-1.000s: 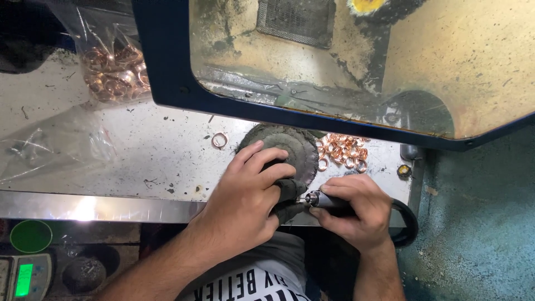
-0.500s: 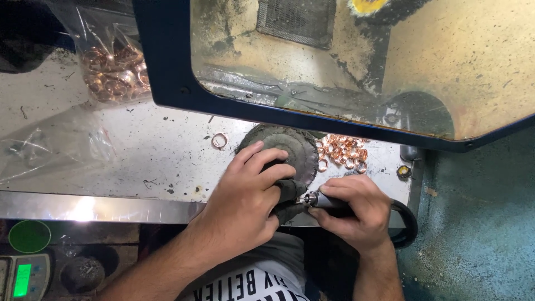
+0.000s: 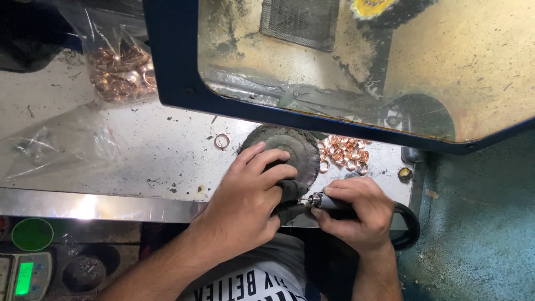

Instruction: Polishing small copper rings using a handheld rotary tool at a jewelry workshop station.

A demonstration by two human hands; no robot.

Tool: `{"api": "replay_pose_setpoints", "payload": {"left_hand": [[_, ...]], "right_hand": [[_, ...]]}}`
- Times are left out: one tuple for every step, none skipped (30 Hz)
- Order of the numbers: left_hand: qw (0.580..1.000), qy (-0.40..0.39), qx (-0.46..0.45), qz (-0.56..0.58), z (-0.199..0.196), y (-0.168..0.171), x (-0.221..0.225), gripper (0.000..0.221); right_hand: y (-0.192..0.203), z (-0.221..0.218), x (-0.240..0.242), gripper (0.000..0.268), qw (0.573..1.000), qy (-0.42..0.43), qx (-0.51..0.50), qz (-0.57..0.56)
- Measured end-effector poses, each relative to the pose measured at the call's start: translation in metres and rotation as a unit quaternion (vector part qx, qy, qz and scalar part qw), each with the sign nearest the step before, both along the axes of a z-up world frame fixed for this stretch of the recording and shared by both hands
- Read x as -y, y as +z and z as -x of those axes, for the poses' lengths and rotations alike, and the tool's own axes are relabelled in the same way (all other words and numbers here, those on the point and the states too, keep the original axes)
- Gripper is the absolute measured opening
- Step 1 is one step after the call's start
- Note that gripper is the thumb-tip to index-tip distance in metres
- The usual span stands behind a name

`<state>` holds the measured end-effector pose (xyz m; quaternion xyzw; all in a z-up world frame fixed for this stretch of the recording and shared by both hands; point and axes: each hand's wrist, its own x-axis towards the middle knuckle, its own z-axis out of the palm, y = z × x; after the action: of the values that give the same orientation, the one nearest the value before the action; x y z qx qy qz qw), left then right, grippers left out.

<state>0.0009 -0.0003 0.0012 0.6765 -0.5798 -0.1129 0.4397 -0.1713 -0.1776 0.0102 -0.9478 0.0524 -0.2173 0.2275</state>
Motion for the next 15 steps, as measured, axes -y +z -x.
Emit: {"api": "replay_pose_setpoints", "payload": {"left_hand": [[1.000, -0.001, 0.001, 0.000, 0.0000, -0.0001, 0.0002, 0.007], [1.000, -0.001, -0.001, 0.004, -0.0001, -0.0002, 0.0003, 0.006], [1.000, -0.001, -0.003, 0.008, -0.0001, -0.0006, 0.0003, 0.005], [1.000, -0.002, -0.003, 0.007, 0.0001, -0.0006, 0.0005, 0.005], [1.000, -0.001, -0.005, 0.007, 0.0002, -0.0009, 0.0005, 0.005], [1.000, 0.000, -0.006, 0.007, 0.0002, -0.0011, 0.0007, 0.005], [1.000, 0.000, -0.006, 0.007, 0.0002, -0.0014, 0.0009, 0.005], [1.000, -0.001, -0.005, 0.008, 0.0001, -0.0015, 0.0009, 0.007], [1.000, -0.002, -0.004, 0.009, 0.0001, -0.0015, 0.0009, 0.008], [1.000, -0.002, -0.003, 0.009, 0.0002, -0.0015, 0.0008, 0.008], [1.000, -0.001, -0.002, 0.010, 0.0003, -0.0014, 0.0008, 0.008], [1.000, 0.000, 0.000, 0.012, 0.0002, -0.0012, 0.0009, 0.008], [1.000, 0.000, 0.001, 0.012, 0.0003, -0.0008, 0.0006, 0.008], [1.000, 0.000, 0.002, 0.012, 0.0002, -0.0004, 0.0007, 0.007], [1.000, 0.000, 0.003, 0.012, 0.0001, -0.0001, 0.0009, 0.007]], "right_hand": [[-0.0005, 0.0010, 0.0010, 0.033, 1.000, -0.001, 0.001, 0.000], [-0.0011, 0.0019, 0.0018, 0.033, 1.000, 0.002, 0.003, -0.010], [-0.0020, 0.0028, 0.0025, 0.033, 1.000, 0.005, 0.004, -0.020], [-0.0019, 0.0026, 0.0024, 0.033, 1.000, 0.004, 0.004, -0.021], [-0.0020, 0.0023, 0.0022, 0.033, 1.000, -0.001, 0.003, -0.020], [-0.0020, 0.0018, 0.0023, 0.033, 1.000, -0.006, 0.002, -0.019], [-0.0028, 0.0022, 0.0023, 0.033, 1.000, -0.006, 0.002, -0.019], [-0.0035, 0.0025, 0.0023, 0.033, 1.000, -0.009, -0.005, -0.016], [-0.0040, 0.0029, 0.0022, 0.033, 1.000, -0.013, -0.011, -0.014], [-0.0034, 0.0022, 0.0022, 0.033, 1.000, -0.013, -0.011, -0.014], [-0.0026, 0.0017, 0.0023, 0.033, 1.000, -0.005, -0.012, -0.010], [-0.0019, 0.0011, 0.0024, 0.034, 1.000, 0.002, -0.012, -0.007], [-0.0023, 0.0018, 0.0027, 0.034, 1.000, 0.002, -0.011, -0.006], [-0.0027, 0.0025, 0.0033, 0.033, 1.000, 0.005, -0.010, -0.017], [-0.0031, 0.0032, 0.0041, 0.033, 1.000, 0.008, -0.009, -0.027]]}}
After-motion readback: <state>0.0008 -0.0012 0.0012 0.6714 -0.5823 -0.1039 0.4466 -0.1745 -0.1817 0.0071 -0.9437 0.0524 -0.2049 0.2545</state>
